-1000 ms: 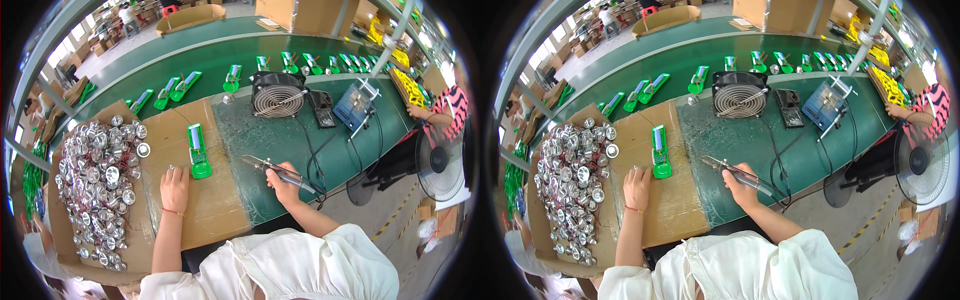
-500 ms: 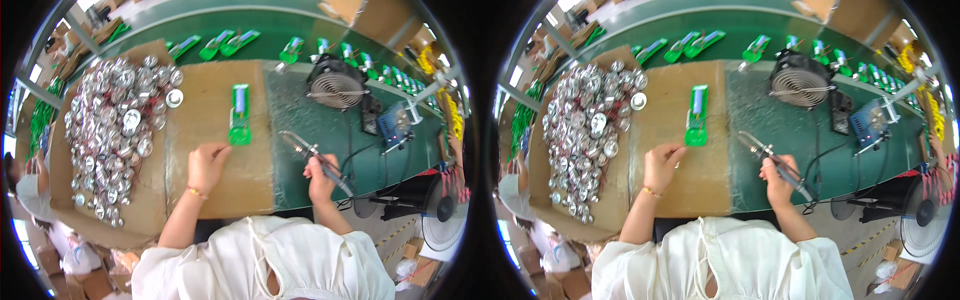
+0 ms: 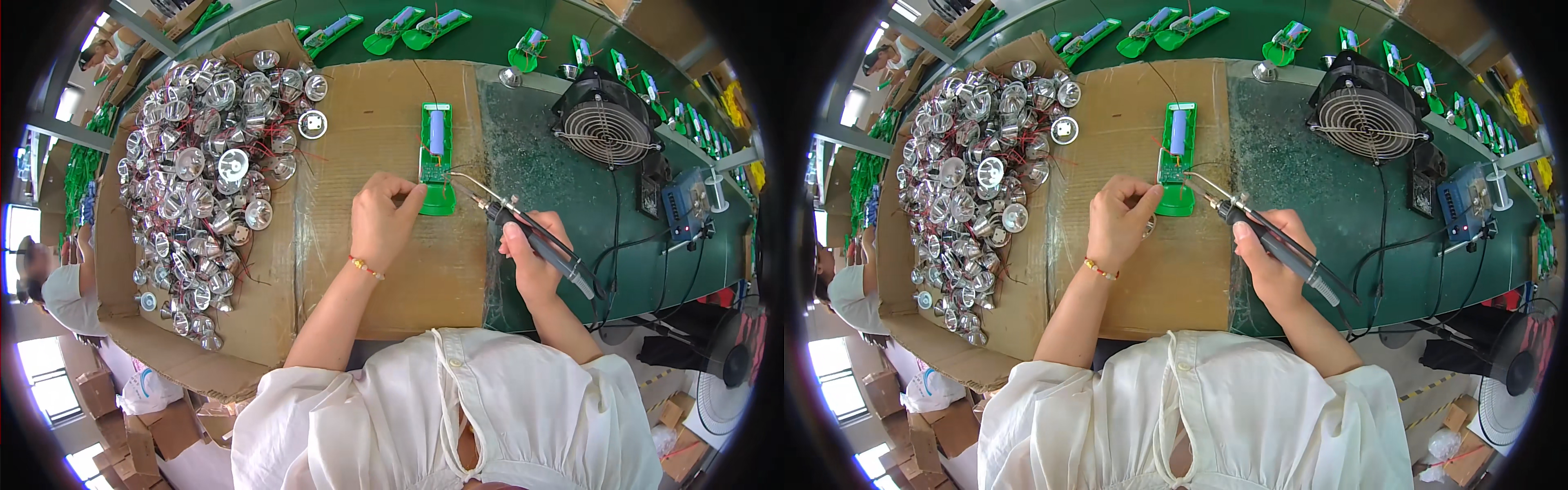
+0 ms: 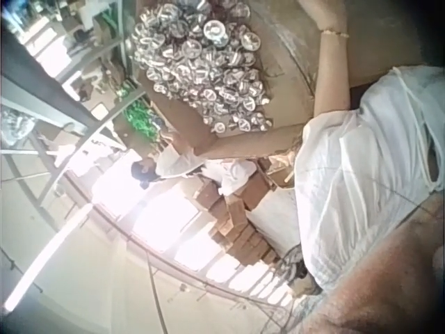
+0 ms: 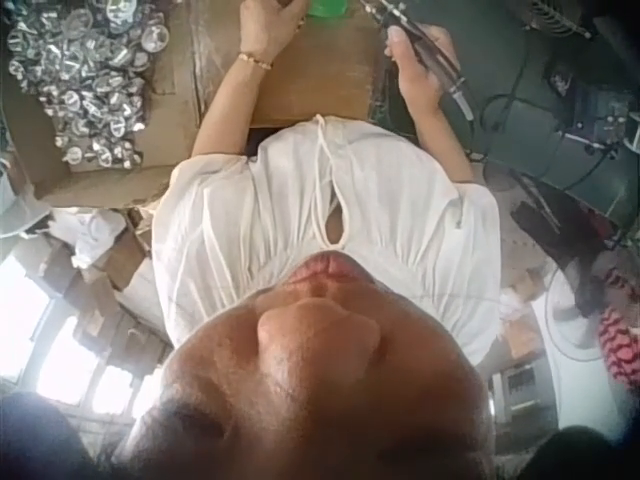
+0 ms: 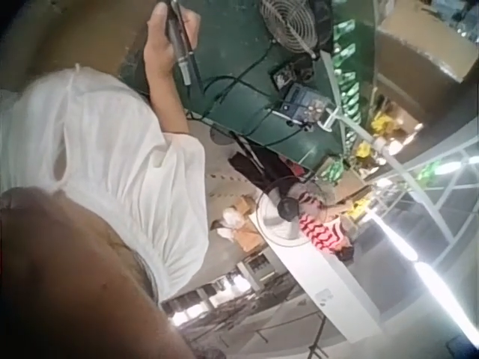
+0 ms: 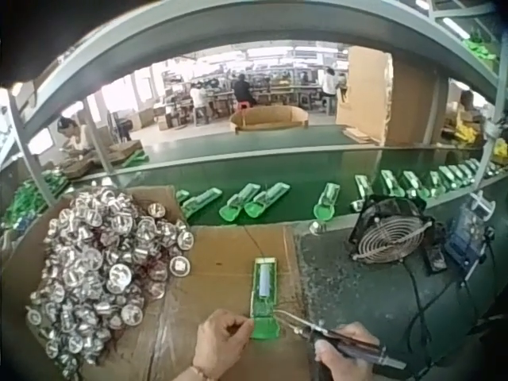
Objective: Soldering wires onto electrical components for portable solar lamps at a factory assembly station.
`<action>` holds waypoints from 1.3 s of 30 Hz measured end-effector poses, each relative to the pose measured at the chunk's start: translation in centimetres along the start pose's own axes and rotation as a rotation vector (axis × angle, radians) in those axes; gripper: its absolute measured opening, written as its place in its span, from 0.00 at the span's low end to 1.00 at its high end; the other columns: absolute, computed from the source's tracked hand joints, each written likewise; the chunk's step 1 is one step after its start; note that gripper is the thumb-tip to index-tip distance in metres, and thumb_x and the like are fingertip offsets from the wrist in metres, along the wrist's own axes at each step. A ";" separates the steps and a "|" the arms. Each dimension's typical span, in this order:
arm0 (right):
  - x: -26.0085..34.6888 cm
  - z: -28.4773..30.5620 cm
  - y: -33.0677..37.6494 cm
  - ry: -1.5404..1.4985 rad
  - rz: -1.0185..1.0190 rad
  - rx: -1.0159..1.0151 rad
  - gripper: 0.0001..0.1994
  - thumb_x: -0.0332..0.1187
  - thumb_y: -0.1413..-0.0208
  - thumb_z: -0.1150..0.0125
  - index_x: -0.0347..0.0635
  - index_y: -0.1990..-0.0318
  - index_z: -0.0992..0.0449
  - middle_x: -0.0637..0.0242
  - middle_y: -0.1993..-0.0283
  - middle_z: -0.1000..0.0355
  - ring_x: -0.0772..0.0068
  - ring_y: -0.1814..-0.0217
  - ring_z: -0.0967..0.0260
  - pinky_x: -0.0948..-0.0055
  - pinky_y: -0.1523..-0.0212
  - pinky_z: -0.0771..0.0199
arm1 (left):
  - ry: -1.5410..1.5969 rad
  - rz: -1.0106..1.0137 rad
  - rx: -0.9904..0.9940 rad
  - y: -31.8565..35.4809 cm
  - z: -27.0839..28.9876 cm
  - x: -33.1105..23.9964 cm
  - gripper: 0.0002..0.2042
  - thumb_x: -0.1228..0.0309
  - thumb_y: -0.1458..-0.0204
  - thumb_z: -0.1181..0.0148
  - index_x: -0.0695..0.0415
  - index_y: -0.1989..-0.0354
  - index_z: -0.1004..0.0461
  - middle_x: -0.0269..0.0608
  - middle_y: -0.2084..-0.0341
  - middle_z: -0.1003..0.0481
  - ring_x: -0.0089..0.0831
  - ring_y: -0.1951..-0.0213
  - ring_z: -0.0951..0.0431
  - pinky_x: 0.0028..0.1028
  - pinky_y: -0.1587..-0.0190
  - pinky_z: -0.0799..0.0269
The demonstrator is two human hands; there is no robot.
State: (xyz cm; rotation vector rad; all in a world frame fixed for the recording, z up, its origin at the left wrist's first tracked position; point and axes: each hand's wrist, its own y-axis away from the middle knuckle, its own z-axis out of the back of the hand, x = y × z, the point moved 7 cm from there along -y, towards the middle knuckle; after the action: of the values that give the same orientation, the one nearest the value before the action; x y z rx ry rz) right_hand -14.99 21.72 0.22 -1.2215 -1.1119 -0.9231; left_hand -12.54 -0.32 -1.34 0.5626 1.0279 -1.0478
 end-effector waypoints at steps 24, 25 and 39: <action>-1.0 0.3 2.7 -0.096 -0.149 0.024 0.09 0.26 0.52 0.39 0.33 0.70 0.34 0.63 0.77 0.31 0.80 0.79 0.33 0.82 0.80 0.32 | 0.022 0.117 0.171 2.7 -0.1 0.3 0.06 0.73 0.56 0.41 0.64 0.77 0.25 0.41 0.75 0.25 0.28 0.76 0.26 0.24 0.73 0.33; -1.1 0.2 2.7 -0.097 -0.149 0.022 0.09 0.26 0.52 0.39 0.33 0.70 0.34 0.63 0.77 0.31 0.80 0.79 0.33 0.82 0.80 0.32 | 0.001 0.102 0.166 2.7 -0.1 0.2 0.06 0.73 0.57 0.40 0.64 0.77 0.25 0.41 0.76 0.25 0.29 0.76 0.26 0.24 0.74 0.33; -1.4 0.6 2.9 -0.152 -0.239 -0.014 0.09 0.28 0.50 0.40 0.35 0.69 0.36 0.63 0.78 0.31 0.80 0.80 0.34 0.81 0.80 0.32 | 0.017 0.137 0.175 2.5 -0.2 0.4 0.07 0.72 0.57 0.40 0.64 0.79 0.26 0.40 0.79 0.27 0.28 0.78 0.29 0.26 0.75 0.35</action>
State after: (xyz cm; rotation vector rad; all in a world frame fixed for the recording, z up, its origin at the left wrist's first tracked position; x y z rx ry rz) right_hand -12.60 22.68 -1.86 -1.2029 -1.3971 -1.0320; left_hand -10.30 0.77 -1.97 0.7746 0.9039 -1.0190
